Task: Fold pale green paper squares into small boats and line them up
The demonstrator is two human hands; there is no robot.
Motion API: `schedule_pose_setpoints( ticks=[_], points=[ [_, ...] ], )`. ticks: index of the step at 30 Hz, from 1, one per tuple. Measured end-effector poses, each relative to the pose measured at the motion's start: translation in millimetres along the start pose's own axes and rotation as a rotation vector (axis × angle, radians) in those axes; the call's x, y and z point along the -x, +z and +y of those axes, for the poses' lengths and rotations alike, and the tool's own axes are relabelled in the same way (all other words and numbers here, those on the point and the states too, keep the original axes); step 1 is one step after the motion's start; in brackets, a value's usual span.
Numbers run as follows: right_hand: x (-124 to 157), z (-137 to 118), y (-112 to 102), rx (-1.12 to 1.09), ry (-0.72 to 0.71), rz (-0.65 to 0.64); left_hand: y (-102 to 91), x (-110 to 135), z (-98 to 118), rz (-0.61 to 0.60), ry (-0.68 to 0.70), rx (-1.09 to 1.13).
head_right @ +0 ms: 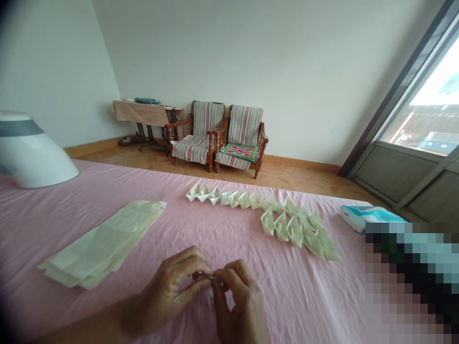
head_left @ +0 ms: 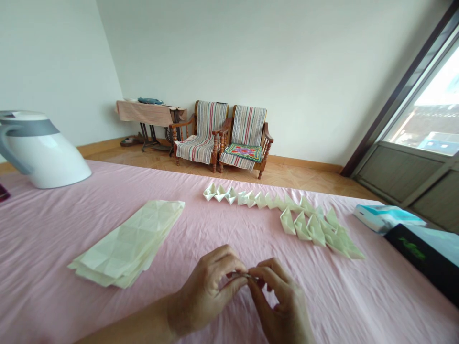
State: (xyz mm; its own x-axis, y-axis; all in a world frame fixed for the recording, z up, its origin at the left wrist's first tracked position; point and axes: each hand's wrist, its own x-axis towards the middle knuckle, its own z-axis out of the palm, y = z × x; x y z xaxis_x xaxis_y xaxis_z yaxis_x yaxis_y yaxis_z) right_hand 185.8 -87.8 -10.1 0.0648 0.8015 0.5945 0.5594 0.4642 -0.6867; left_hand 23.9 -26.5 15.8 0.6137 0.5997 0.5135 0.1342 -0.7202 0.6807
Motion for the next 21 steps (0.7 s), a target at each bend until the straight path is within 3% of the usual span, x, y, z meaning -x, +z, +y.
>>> schedule_pose_setpoints(
  ticks=[7,21],
  points=[
    [-2.5,-3.1,-2.5,0.023,-0.037,-0.021,0.2,-1.6,1.3,-0.003,0.019,-0.019],
    [-1.9,6.6,-6.9,0.024,0.071,-0.046,-1.3,-4.5,-8.9,0.073,-0.056,-0.006]
  ],
)
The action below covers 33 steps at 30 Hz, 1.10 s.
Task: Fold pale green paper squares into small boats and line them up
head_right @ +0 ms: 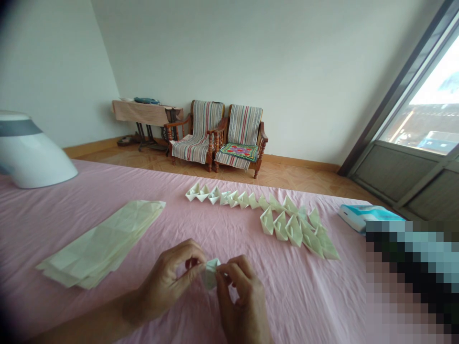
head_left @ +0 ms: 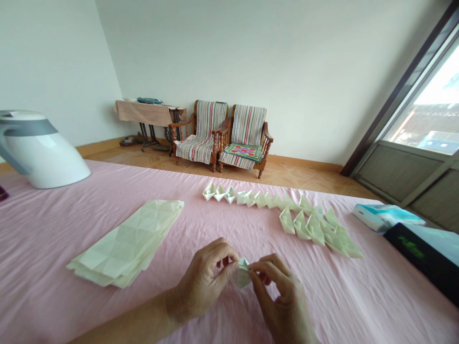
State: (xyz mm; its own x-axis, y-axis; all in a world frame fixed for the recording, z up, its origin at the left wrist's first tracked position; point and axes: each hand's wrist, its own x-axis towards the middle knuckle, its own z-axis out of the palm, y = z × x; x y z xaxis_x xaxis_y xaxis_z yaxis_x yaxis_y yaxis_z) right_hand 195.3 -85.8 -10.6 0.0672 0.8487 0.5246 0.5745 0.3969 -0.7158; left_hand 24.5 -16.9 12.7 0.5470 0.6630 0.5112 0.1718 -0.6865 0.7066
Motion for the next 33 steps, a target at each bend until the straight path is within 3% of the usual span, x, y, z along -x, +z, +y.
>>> schedule_pose_setpoints(
  ticks=[8,12,18,21,26,33],
  points=[
    [-0.2,11.7,-2.1,0.049,0.104,-0.113,-1.5,2.0,-13.5,-0.059,-0.129,-0.107],
    [1.5,11.2,2.5,0.044,0.151,-0.086,-1.4,0.5,-12.0,-0.084,-0.148,-0.089],
    [0.5,12.7,0.7,0.06,0.102,-0.109,-0.8,-0.2,-12.8,-0.116,-0.135,-0.044],
    [-1.2,10.3,-4.1,0.073,0.093,-0.068,-1.3,-0.2,-15.5,-0.044,-0.137,-0.051],
    [-3.4,6.6,-13.0,0.086,0.055,0.123,-4.8,-1.8,-16.8,0.138,-0.152,-0.038],
    [-5.2,10.4,-21.5,0.142,0.012,0.176,-8.3,-2.3,-10.6,0.242,-0.157,-0.005]
  ],
)
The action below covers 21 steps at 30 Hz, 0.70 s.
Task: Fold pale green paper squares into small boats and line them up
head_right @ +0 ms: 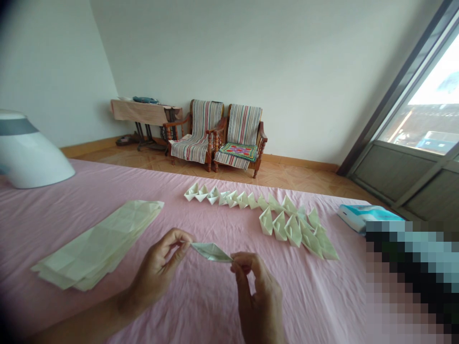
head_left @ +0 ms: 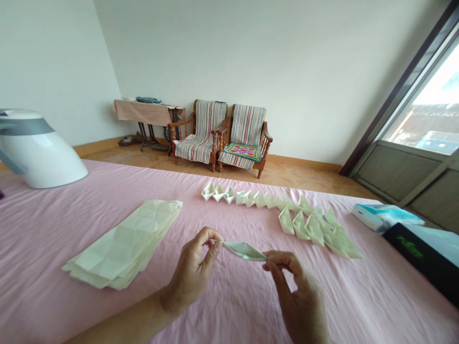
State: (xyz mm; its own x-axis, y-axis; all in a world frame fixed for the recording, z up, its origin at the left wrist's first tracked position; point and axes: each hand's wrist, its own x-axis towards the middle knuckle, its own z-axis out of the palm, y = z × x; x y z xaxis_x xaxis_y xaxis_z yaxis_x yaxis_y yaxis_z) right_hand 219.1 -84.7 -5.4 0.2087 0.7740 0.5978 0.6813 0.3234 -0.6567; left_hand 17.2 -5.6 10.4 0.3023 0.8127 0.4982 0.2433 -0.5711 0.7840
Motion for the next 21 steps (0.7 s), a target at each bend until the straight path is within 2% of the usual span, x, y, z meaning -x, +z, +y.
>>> schedule_pose_setpoints(
  ticks=[6,14,16,19,21],
  points=[
    [1.8,-3.9,-0.3,-0.022,-0.022,0.015,-1.9,2.6,3.8,0.031,-0.014,0.01],
    [-0.3,-10.7,-0.6,-0.082,0.114,-0.017,-2.9,2.4,8.4,0.05,-0.063,0.018],
    [-0.7,-5.5,-0.1,-0.128,0.185,-0.062,-2.3,1.9,5.8,0.011,-0.104,0.029],
    [2.5,9.7,3.1,-0.205,0.328,-0.189,-0.9,2.2,-0.7,-0.117,-0.172,0.036],
    [6.3,21.4,6.6,-0.198,0.407,-0.259,0.4,3.2,-4.8,-0.213,-0.198,-0.074]
  ],
)
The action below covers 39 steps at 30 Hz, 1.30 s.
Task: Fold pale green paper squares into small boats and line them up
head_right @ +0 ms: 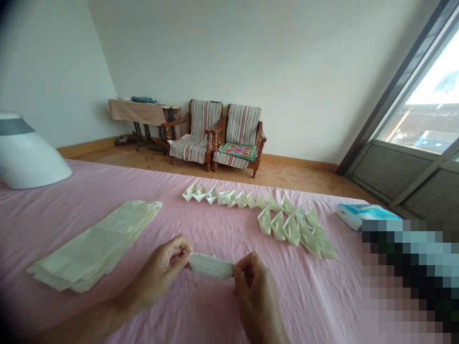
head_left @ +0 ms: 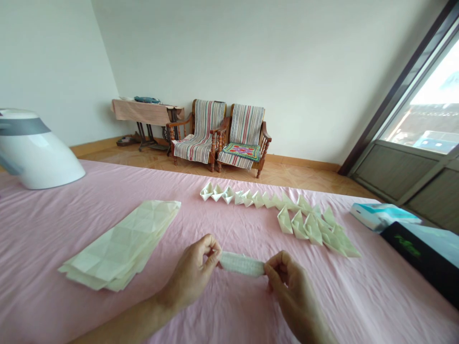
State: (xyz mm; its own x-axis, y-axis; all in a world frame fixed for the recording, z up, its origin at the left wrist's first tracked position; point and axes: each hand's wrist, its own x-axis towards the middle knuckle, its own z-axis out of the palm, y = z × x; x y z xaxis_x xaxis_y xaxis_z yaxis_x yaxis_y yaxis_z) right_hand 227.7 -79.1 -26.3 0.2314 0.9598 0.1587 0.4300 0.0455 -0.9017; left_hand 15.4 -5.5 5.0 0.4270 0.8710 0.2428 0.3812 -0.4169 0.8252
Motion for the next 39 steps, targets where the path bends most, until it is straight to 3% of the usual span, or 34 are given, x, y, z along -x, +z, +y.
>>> schedule_pose_setpoints(
  ticks=[4,13,17,20,24,32,34,39],
  points=[
    [-2.6,14.5,5.1,0.209,0.014,0.032,3.8,-1.0,-3.7,-0.053,-0.002,-0.279],
    [-4.5,-1.8,8.4,0.586,0.005,0.072,7.8,-3.6,-4.5,-0.027,0.113,-0.356],
    [-5.4,-1.0,6.6,0.564,0.001,0.069,7.9,1.1,0.6,-0.081,0.41,-0.295],
    [-6.2,0.8,6.1,0.513,-0.004,0.072,6.1,4.7,7.1,-0.18,0.548,-0.336],
    [-6.6,1.2,6.3,0.466,-0.011,0.074,4.2,6.1,12.0,-0.264,0.586,-0.468],
    [-7.7,5.3,2.3,0.427,-0.011,0.064,6.4,3.7,10.7,-0.301,0.611,-0.621],
    [-6.6,3.2,-1.7,0.449,-0.053,0.079,6.9,3.3,10.4,-0.311,0.603,-0.634],
    [4.8,-7.6,-4.9,0.499,-0.352,0.063,7.2,4.1,9.0,-0.33,0.563,-0.63]
  ],
)
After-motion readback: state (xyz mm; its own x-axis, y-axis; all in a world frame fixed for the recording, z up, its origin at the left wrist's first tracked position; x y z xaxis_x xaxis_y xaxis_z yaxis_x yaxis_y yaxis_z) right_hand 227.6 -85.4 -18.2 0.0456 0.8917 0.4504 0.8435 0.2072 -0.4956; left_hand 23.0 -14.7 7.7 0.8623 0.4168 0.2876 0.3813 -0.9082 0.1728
